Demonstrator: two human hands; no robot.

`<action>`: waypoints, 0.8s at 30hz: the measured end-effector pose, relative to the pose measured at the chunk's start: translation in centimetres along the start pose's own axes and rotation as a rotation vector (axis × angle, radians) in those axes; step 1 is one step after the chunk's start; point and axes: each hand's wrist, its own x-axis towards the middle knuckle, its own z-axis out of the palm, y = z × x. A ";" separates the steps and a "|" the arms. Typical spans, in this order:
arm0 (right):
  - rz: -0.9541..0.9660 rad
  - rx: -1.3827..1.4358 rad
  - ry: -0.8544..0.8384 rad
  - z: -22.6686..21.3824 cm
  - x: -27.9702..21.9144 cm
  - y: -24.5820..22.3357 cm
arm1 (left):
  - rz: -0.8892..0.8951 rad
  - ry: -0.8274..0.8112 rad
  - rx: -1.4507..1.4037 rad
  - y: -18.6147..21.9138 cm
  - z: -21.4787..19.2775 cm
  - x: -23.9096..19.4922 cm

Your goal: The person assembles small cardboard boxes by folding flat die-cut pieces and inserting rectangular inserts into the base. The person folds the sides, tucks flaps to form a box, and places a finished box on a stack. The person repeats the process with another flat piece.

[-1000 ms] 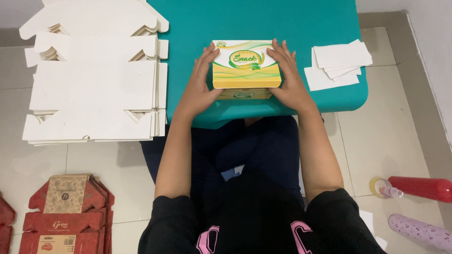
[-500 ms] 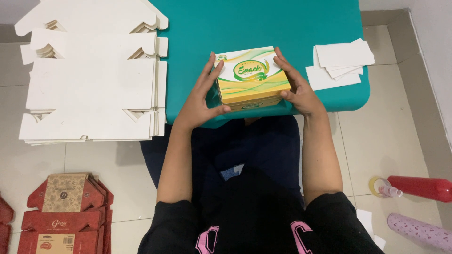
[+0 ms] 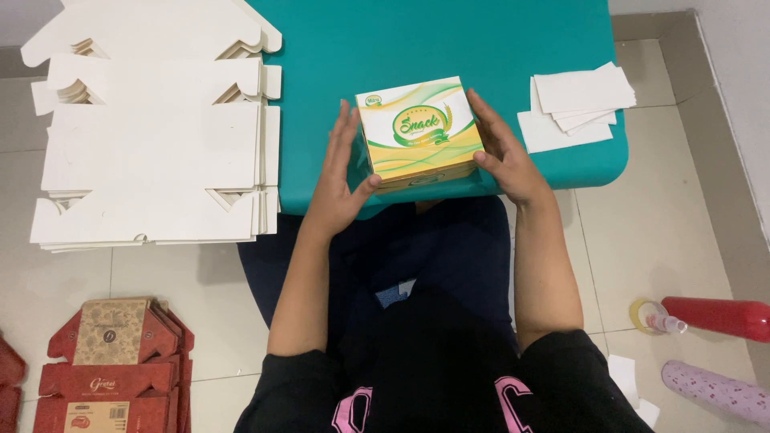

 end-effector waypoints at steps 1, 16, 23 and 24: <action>-0.001 0.001 0.001 -0.2 0.0 0.5 | 0.001 -0.001 0.001 0.1 0.3 -0.1; 0.167 -0.118 0.383 0.5 -3.6 1.3 | -0.278 0.143 -0.100 2.7 5.2 -4.8; 0.072 -0.164 0.390 3.3 0.4 -0.3 | -0.231 0.238 -0.163 5.1 5.3 0.4; 0.017 -0.164 0.370 3.7 1.9 -1.3 | -0.186 0.326 -0.224 5.1 4.6 1.8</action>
